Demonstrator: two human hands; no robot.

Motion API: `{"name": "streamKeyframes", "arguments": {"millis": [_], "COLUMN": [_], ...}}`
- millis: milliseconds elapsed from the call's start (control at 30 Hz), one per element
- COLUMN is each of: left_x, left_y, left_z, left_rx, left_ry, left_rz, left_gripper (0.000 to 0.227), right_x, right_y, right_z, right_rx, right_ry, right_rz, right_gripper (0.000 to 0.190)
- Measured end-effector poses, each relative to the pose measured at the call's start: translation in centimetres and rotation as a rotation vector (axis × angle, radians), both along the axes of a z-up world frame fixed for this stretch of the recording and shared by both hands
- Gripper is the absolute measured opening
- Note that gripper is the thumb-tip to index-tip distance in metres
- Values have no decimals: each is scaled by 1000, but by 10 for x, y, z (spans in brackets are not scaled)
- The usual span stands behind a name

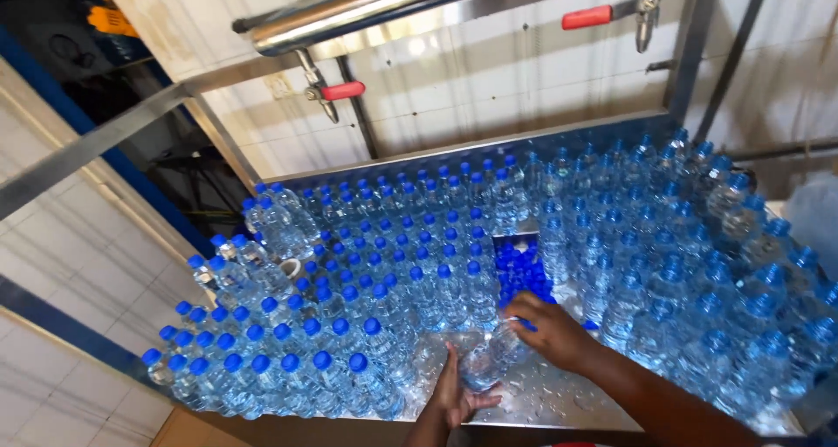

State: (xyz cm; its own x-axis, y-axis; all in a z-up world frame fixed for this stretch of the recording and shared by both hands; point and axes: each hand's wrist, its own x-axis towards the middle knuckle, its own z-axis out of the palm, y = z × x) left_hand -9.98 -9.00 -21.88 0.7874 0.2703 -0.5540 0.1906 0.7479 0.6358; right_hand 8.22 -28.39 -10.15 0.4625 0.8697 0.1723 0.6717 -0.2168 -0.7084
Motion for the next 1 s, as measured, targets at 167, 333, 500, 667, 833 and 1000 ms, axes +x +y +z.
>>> {"name": "streamKeyframes", "arguments": {"millis": [167, 333, 500, 667, 833, 1000], "left_x": [-2, -16, -37, -46, -41, -36], "left_y": [1, 20, 18, 5, 42, 63], "left_z": [72, 130, 153, 207, 211, 203], "left_rx": [611, 898, 638, 994, 1178, 609], "left_ry": [-71, 85, -49, 271, 187, 148], "left_rz": [324, 291, 390, 134, 224, 37], "left_gripper": [54, 46, 33, 44, 33, 48], "right_x": [26, 6, 44, 61, 39, 59], "right_y": [9, -9, -9, 14, 36, 25], "right_z": [-48, 10, -1, -49, -50, -21], "right_rx": [318, 377, 25, 226, 289, 727], "right_ry": [637, 1250, -341, -418, 185, -903], "right_rz": [-401, -163, -305, -148, -368, -98], "right_gripper": [45, 74, 41, 24, 52, 47]}}
